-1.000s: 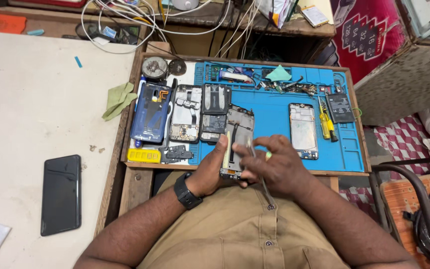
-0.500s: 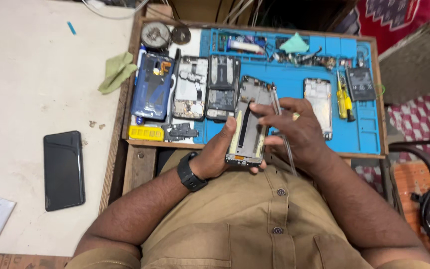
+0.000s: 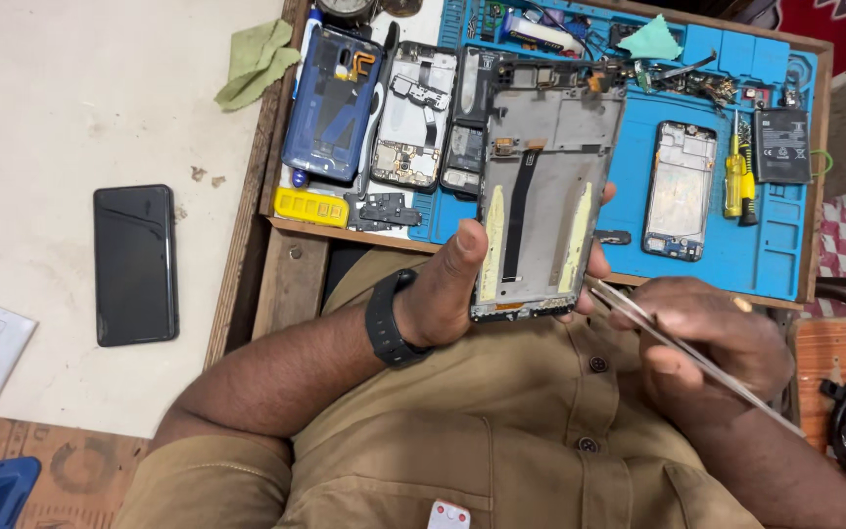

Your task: The person uses a metal spudger to pry and separate the screen assembly from the phone frame, then removes small internal components with tweezers. They handle multiple disassembled phone parts on a blue mat, including batteries and circuit boards, while working at a cluttered repair bench.

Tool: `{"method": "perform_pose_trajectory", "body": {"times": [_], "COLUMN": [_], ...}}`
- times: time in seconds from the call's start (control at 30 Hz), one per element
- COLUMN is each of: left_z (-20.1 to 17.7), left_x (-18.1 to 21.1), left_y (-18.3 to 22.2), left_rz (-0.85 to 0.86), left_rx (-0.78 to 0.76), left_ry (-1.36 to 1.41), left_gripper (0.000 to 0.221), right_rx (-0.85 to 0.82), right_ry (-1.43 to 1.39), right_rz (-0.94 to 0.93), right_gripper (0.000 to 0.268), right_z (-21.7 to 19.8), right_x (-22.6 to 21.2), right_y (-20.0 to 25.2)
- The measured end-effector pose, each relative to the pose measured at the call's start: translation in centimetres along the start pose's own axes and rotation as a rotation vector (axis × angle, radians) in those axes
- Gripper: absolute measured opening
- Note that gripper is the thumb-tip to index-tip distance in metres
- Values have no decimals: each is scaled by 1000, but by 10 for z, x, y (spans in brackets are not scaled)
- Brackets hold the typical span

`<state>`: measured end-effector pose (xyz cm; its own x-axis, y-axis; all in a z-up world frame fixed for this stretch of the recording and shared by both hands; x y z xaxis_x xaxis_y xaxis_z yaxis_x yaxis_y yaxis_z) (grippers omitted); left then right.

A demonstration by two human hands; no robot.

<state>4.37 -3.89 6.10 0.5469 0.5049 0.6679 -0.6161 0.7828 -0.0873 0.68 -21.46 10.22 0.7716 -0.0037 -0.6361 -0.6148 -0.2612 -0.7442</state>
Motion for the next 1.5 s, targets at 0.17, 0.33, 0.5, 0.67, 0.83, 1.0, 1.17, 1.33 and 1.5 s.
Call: {"method": "perform_pose_trajectory", "body": {"times": [0.17, 0.33, 0.5, 0.67, 0.83, 1.0, 1.17, 1.33, 1.5], "left_z": [-3, -10, -13, -14, -20, -29, -29, -27, -26], "left_x": [-1, -3, -6, -10, -12, -11, -21, -18, -18], "left_y": [0, -1, -5, -7, -4, -8, -11, -14, -17], "left_rz": [62, 49, 22, -1, 14, 26, -24, -43, -83], "left_rx": [1, 15, 48, 54, 89, 143, 93, 127, 137], "left_ry": [-46, -17, -17, -13, -126, -297, -189, -206, -136], "left_gripper": [118, 118, 119, 119, 111, 105, 100, 101, 107], "right_rx": [-208, -292, -384, -323, -331, -351, -372, -420, -324], "right_ry": [-3, 181, 219, 275, 283, 259, 298, 414, 391], "right_rz": [-61, -117, -95, -103, -103, 2, -26, -242, -257], "right_gripper": [24, 28, 30, 29, 30, 34, 31, 28, 27], "right_z": [18, 33, 40, 40, 42, 43, 46, 46, 34], "right_x": [2, -7, -8, -12, -7, 5, 0, -9, -4], "right_y": [-1, -15, -27, -28, -28, -33, -37, -34, -33]}}
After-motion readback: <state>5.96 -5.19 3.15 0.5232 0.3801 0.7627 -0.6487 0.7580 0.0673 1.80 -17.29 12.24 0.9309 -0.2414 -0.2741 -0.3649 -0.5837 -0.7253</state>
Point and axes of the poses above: each hand's wrist, its own y-axis away from the middle knuckle, its own z-axis out of the palm, x = y × z, the point moved 9 cm from there along -y, towards the middle knuckle, and after that the axes turned 14 degrees about -z, right-handed, at the moved point
